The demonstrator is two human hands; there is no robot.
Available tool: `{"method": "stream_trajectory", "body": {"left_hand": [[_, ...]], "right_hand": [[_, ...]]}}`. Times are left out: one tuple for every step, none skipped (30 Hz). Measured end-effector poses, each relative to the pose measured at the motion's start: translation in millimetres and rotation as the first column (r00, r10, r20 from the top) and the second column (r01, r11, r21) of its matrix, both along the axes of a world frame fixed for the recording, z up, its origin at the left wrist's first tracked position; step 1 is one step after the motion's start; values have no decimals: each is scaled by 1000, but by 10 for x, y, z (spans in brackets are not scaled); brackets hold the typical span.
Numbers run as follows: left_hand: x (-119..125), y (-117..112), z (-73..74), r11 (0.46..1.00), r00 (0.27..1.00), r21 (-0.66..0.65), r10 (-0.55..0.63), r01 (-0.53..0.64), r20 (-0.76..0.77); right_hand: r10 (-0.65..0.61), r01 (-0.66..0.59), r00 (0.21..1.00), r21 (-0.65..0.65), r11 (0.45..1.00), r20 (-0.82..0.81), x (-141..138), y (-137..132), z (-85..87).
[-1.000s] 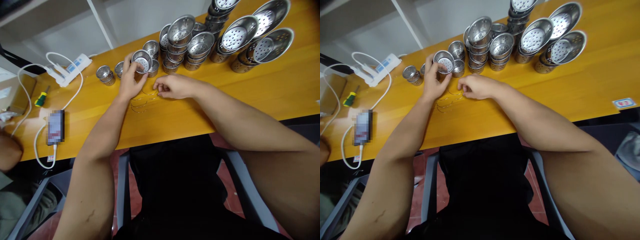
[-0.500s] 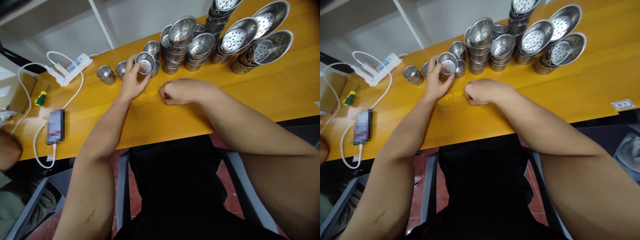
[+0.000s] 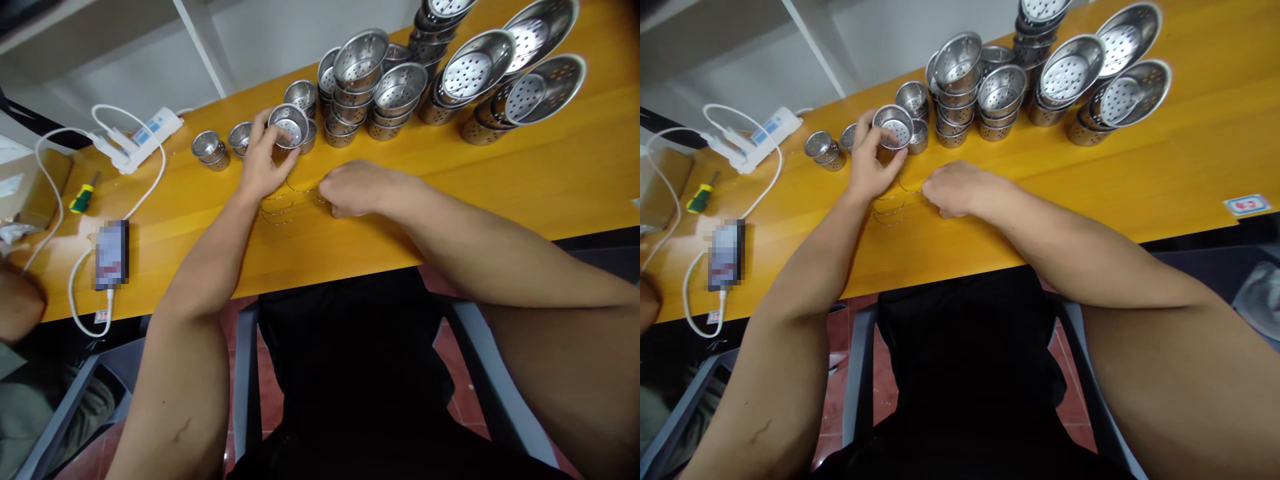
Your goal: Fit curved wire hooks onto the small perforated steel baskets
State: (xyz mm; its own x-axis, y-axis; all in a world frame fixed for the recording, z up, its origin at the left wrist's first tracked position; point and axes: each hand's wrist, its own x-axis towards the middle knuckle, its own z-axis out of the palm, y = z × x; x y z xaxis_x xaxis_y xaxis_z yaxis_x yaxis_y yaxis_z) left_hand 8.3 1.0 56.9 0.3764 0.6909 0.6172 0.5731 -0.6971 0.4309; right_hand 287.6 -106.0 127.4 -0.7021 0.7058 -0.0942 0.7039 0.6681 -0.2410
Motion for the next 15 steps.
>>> {"method": "stream_trajectory", "body": {"left_hand": [[-5, 0, -1, 1000, 1000, -1, 1, -1, -1], [-12, 3, -3, 1000, 1000, 1, 2, -2, -1], [-20, 8, -6, 1000, 1000, 5, 3, -3, -2], [-27, 13, -9, 1000, 1000, 9, 3, -3, -3], [-33, 18, -13, 1000, 1000, 13, 3, -3, -3], [-38, 22, -16, 1000, 1000, 14, 2, -2, -3], [-40, 25, -18, 1000, 1000, 14, 1, -1, -1], [-40, 27, -19, 1000, 1000, 14, -1, 1, 2], [-40, 28, -19, 1000, 1000, 17, -3, 3, 6], [-40, 29, -18, 1000, 1000, 20, -5, 5, 12], [-40, 31, -18, 1000, 1000, 23, -5, 4, 17], [-43, 34, -18, 1000, 1000, 23, -1, 1, 21], [-47, 40, -21, 1000, 1000, 21, 7, -7, 26], [-54, 48, -26, 1000, 999, 15, 17, -18, 34], [-62, 58, -36, 1000, 999, 8, 28, -28, 45]], "right_hand": [[7, -11, 995, 36, 999, 97, -10, -8, 8], [9, -20, 985, 61, 998, 174, -21, -21, 33], [14, -32, 973, 73, 997, 231, -33, -37, 69], [24, -41, 968, 66, 997, 250, -42, -52, 108], [29, -44, 966, 55, 998, 257, -49, -64, 143], [36, -49, 964, 46, 998, 263, -52, -70, 169], [43, -57, 962, 43, 997, 271, -51, -72, 186], [50, -65, 959, 44, 997, 280, -47, -69, 193], [55, -71, 957, 48, 996, 284, -40, -61, 191], [55, -72, 959, 54, 996, 278, -30, -48, 184], [50, -68, 964, 60, 996, 260, -17, -32, 175], [39, -55, 973, 62, 997, 228, 1, -12, 165], [24, -35, 983, 61, 997, 182, 23, 13, 155], [7, -15, 992, 57, 998, 127, 51, 42, 146], [-8, 4, 998, 46, 999, 70, 84, 74, 137]]}}
